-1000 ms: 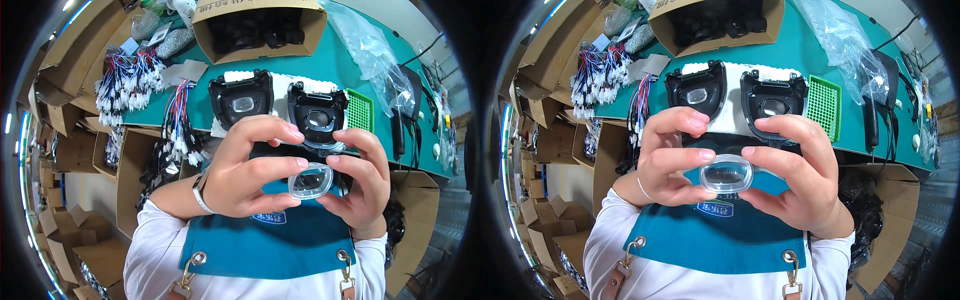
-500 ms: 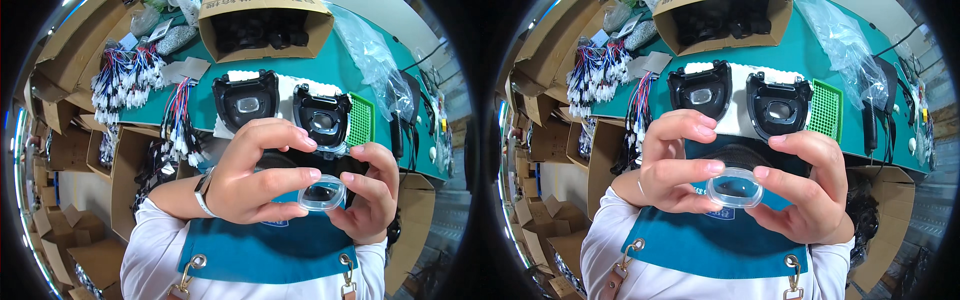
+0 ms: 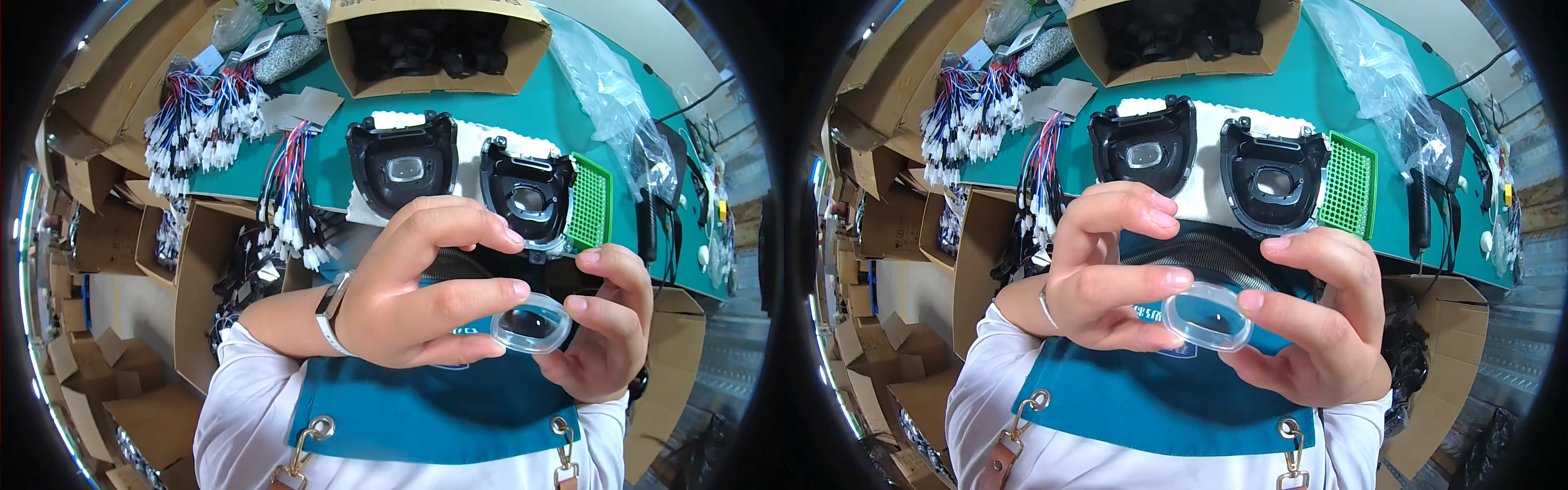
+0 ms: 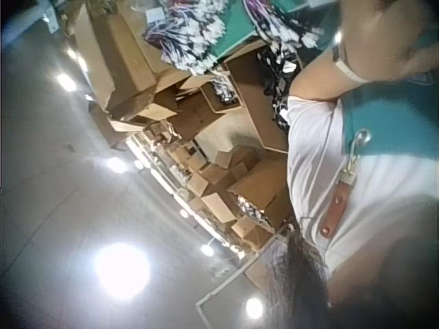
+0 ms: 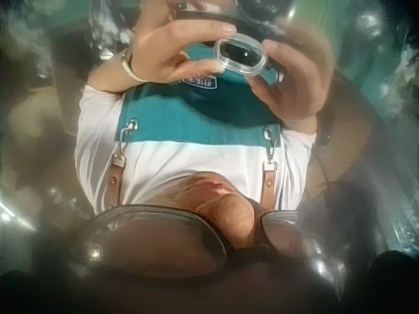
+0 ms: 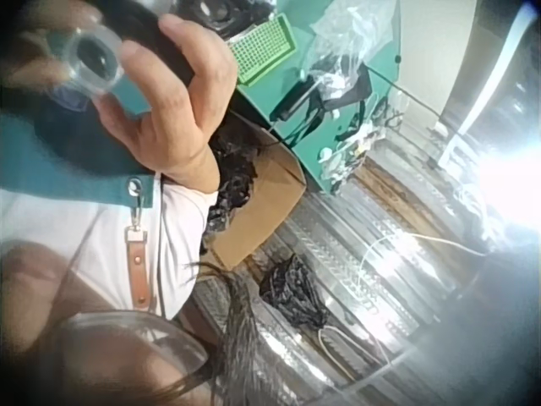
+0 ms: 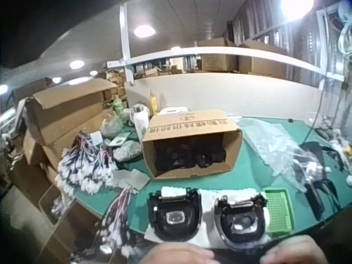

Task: The person assembles electronic components on a workbench, placing clear plastic lenses into black housings and securing them with a handheld power tool. They handle multiple units sequentially, inserting lenses, aligning parts, and using a screwdriver to fasten the components before moving the finished units aside.

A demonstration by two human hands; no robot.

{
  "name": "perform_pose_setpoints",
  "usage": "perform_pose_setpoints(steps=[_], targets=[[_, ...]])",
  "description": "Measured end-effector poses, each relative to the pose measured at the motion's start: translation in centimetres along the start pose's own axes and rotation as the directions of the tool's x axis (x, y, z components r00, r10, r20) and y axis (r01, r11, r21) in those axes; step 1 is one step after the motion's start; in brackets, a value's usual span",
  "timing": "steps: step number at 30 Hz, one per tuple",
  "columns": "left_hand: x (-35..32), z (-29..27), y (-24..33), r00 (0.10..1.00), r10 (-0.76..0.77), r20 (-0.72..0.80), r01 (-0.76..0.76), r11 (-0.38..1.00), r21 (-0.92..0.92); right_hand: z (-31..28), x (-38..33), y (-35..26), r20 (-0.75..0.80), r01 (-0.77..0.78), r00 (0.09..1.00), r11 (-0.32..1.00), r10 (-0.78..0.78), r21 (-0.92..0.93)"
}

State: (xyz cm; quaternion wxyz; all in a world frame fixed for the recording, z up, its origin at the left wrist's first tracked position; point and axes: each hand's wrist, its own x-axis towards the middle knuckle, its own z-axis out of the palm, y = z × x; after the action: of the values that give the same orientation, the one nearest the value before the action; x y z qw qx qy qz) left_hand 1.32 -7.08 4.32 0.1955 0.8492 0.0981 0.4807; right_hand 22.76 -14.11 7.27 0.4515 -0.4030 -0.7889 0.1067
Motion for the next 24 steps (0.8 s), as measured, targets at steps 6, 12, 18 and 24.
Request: perform_pose_setpoints(steps=[6,12,18,24], targets=[[-0.3,-0.1,-0.5,0.993,-0.095,0.075,0.09,0.994,0.064,0.6,-0.1,1.6,0.022,-0.078,0.997,0.994,0.076,0.077],[-0.5,-0.9,-1.5,0.956,-0.291,0.023,0.285,0.947,0.148,-0.3,0.4,7.1,-0.174,-0.311,0.94,0.947,0.295,-0.077],[-2.1,-3.8,-2.8,0.892,-0.449,0.045,0.4,0.833,0.382,1.2,-0.1,11.2,-0.058,-0.417,0.905,0.85,0.422,-0.322],[-0.2,-7.3,-5.5,0.873,-0.48,0.087,0.366,0.762,0.534,2.2,-0.3,12.0,0.029,-0.44,0.881,0.839,0.473,-0.319]])
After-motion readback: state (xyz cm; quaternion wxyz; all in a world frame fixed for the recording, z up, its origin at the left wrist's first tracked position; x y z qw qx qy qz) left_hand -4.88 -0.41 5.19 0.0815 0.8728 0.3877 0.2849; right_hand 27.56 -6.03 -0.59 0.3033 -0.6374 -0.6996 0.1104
